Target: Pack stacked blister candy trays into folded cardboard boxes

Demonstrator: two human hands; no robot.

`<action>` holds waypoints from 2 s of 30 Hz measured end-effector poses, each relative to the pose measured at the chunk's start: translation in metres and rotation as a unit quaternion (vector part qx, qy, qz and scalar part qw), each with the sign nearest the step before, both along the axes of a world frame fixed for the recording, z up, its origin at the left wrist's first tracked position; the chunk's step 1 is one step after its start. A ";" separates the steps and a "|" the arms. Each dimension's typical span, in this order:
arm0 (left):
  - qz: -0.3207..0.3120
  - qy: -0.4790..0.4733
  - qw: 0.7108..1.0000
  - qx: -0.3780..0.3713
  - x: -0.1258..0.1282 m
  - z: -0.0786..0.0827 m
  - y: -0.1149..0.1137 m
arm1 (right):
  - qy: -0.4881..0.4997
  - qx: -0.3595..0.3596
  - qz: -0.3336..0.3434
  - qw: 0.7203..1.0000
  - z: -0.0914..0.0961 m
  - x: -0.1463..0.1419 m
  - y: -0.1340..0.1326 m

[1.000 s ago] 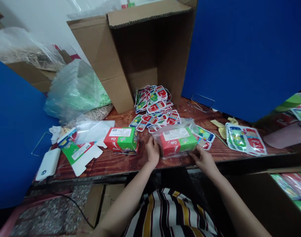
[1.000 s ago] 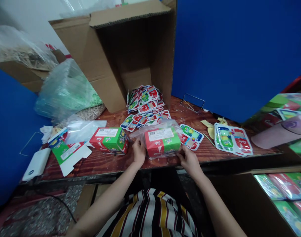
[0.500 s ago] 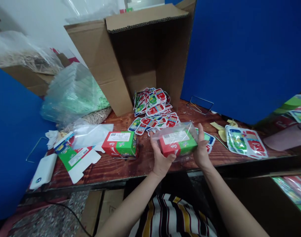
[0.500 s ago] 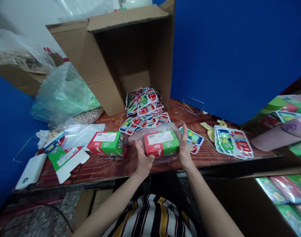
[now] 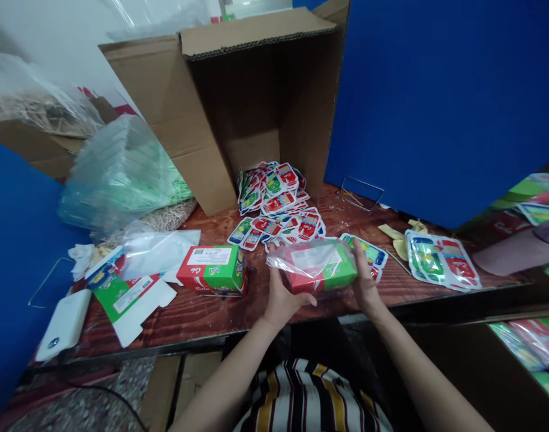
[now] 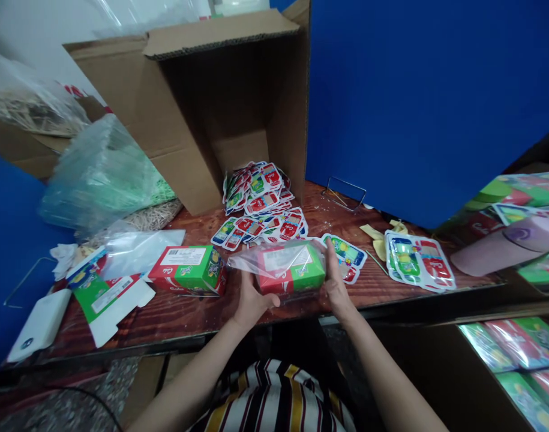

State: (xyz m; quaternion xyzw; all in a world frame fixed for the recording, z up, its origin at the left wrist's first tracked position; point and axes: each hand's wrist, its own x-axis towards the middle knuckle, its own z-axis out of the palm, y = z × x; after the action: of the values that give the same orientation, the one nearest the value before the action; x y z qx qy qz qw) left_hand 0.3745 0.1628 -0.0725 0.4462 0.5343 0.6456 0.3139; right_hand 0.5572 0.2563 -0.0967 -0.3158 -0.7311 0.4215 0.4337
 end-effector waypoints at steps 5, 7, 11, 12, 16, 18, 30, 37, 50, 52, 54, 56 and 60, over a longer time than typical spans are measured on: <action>0.008 0.032 0.999 0.009 -0.002 0.010 0.005 | 0.081 -0.037 -0.008 0.996 0.035 -0.018 0.002; 0.006 0.035 0.999 -0.001 -0.001 0.008 0.005 | 0.079 -0.050 0.004 0.996 0.048 -0.016 0.005; 0.004 0.044 0.999 -0.016 -0.001 0.006 0.004 | 0.016 -0.015 0.069 0.997 0.075 -0.002 0.017; 0.006 0.048 0.999 -0.019 -0.002 0.006 0.004 | -0.019 -0.003 0.090 0.996 0.081 0.000 0.021; 0.003 0.055 0.998 -0.015 -0.003 0.006 0.003 | -0.143 0.015 0.179 0.973 0.103 -0.005 0.039; 0.003 0.051 0.999 -0.020 -0.003 0.007 0.003 | -0.188 0.031 0.196 0.962 0.111 -0.015 0.046; 0.003 0.014 1.000 -0.020 -0.005 -0.010 0.006 | 0.044 0.021 0.136 0.990 0.136 -0.019 0.037; -0.013 -0.014 1.000 -0.016 -0.002 -0.007 0.006 | -0.168 0.301 0.086 0.935 0.140 -0.039 0.019; -0.023 -0.025 0.999 -0.012 -0.002 -0.003 0.006 | -0.036 0.007 0.116 0.993 0.122 -0.018 0.050; -0.024 -0.024 0.999 -0.009 -0.002 -0.002 0.006 | -0.035 -0.016 0.130 0.991 0.119 -0.019 0.050; -0.021 -0.020 1.000 -0.012 -0.002 -0.002 0.007 | 0.011 -0.027 0.097 0.995 0.116 -0.020 0.050; -0.020 -0.020 0.999 -0.016 -0.003 -0.003 0.007 | 0.075 -0.026 0.041 0.996 0.107 -0.019 0.050; -0.029 -0.028 0.999 -0.017 -0.003 -0.006 0.008 | 0.166 -0.072 -0.017 0.983 0.073 -0.022 0.042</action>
State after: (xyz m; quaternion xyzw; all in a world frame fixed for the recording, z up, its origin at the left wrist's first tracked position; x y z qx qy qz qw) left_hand 0.3716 0.1706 -0.0786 0.4385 0.5227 0.6392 0.3547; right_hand 0.5348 0.2988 -0.0234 -0.2844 -0.6110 0.5119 0.5326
